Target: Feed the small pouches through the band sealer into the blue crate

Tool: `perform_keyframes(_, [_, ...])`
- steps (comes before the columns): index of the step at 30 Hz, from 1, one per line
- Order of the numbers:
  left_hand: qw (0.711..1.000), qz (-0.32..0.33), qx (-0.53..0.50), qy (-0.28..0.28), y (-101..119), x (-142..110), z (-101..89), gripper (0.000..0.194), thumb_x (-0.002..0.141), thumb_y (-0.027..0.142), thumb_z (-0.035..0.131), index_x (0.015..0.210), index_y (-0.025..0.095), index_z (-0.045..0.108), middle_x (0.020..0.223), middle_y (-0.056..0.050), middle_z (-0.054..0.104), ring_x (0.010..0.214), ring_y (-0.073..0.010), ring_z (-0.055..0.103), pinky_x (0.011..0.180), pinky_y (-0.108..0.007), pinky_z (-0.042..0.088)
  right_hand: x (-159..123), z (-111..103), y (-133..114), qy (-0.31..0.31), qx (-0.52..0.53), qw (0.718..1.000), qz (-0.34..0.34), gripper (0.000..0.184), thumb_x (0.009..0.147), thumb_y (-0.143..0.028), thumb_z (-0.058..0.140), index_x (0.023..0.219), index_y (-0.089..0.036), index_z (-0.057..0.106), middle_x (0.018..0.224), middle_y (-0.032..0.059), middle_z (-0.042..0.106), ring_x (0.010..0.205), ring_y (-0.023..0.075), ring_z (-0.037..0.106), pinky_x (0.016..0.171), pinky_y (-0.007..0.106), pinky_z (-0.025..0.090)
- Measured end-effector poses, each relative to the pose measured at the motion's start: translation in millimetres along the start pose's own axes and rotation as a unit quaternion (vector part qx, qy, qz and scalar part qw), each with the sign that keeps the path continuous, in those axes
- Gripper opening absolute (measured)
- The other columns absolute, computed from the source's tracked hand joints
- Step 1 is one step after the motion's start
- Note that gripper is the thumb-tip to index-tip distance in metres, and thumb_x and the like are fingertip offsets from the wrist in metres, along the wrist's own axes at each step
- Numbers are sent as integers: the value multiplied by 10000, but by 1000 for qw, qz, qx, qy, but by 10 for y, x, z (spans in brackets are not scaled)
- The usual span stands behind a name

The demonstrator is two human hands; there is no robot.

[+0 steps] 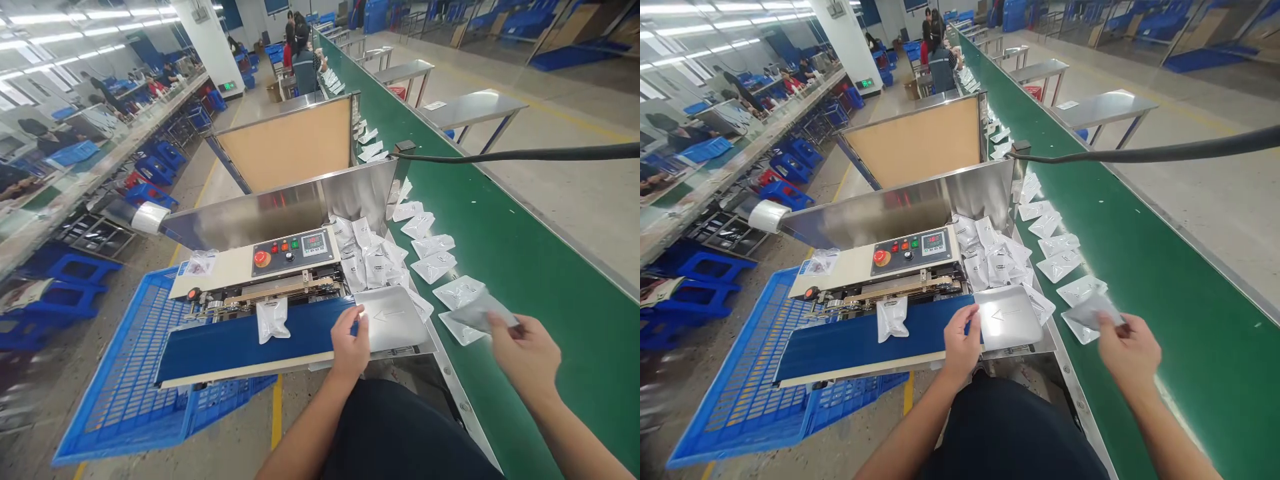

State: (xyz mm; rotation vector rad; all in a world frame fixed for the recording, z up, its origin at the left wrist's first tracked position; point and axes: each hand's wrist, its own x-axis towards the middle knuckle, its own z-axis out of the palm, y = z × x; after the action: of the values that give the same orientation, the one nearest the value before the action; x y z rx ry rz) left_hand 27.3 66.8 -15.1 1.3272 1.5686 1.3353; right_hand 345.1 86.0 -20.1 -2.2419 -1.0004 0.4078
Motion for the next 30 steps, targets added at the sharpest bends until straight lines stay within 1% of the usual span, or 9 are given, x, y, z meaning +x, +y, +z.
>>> perform_keyframes(4, [994, 41, -21, -100, 141, 77, 340, 391, 1043, 448, 653, 1308, 201, 799, 1313, -140, 800, 1199, -309, 757, 1086, -451, 596, -410, 202, -797, -250, 185, 948, -72, 575, 744, -768, 766, 892, -217, 696, 564, -18, 553, 541, 192, 530, 548, 329, 428])
perform_keyframes(7, [997, -11, -40, -62, 150, 109, 367, 390, 1072, 461, 593, 1168, 173, 839, 1136, -133, 843, 1025, -284, 785, 950, -393, 624, -622, 406, -1041, -403, 339, 850, -21, 604, 755, -730, 822, 1015, -190, 750, 648, 7, 641, 614, 209, 632, 626, 349, 530])
perform_keyframes(9, [997, -53, -51, -20, 99, 122, 304, 426, 1071, 485, 583, 1089, 153, 850, 1046, -132, 849, 942, -272, 782, 871, -360, 620, -683, 527, -1066, -442, 388, 809, 10, 619, 762, -696, 839, 1086, -173, 769, 702, 31, 693, 669, 219, 675, 687, 370, 569])
perform_keyframes(13, [991, -102, -83, -11, -94, 204, 179, 417, 991, 509, 692, 992, 129, 862, 960, -140, 849, 858, -265, 776, 807, -340, 614, -611, 774, -1056, -423, 286, 860, -21, 552, 750, -693, 849, 905, -167, 784, 606, 24, 671, 569, 183, 616, 604, 320, 526])
perform_keyframes(16, [968, -218, -108, 62, -265, 378, 147, 375, 872, 488, 823, 930, 121, 871, 909, -147, 847, 837, -277, 780, 781, -355, 616, -468, 1002, -1132, -369, 215, 904, -34, 511, 776, -681, 820, 704, -188, 707, 547, 25, 636, 504, 154, 560, 516, 279, 461])
perform_keyframes(19, [918, -326, -176, 144, -408, 577, 91, 382, 762, 443, 917, 927, 102, 871, 914, -162, 846, 805, -275, 783, 736, -357, 616, -414, 1244, -1315, -381, 204, 901, 33, 459, 791, -618, 823, 680, -206, 654, 526, 10, 613, 427, 132, 507, 420, 256, 389])
perform_keyframes(22, [900, -343, -197, 183, -500, 677, -60, 394, 728, 427, 945, 906, 86, 860, 905, -169, 838, 781, -263, 781, 731, -359, 616, -520, 1421, -1561, -426, 198, 881, 60, 409, 813, -570, 835, 727, -205, 671, 536, 7, 621, 396, 120, 493, 382, 239, 361])
perform_keyframes(27, [891, -337, -202, 229, -588, 622, -452, 373, 780, 409, 932, 969, 98, 853, 1003, -176, 839, 888, -279, 797, 796, -376, 631, -624, 1367, -1622, -474, 185, 861, 7, 487, 859, -654, 792, 919, -171, 781, 611, 48, 689, 465, 140, 538, 455, 258, 431])
perform_keyframes(30, [897, -302, -179, 269, -609, 513, -705, 324, 844, 365, 891, 1052, 119, 851, 1083, -174, 836, 979, -284, 799, 840, -374, 636, -354, 1137, -1138, -370, 145, 917, -20, 575, 889, -724, 680, 1004, -174, 804, 717, 85, 728, 612, 211, 627, 594, 331, 519])
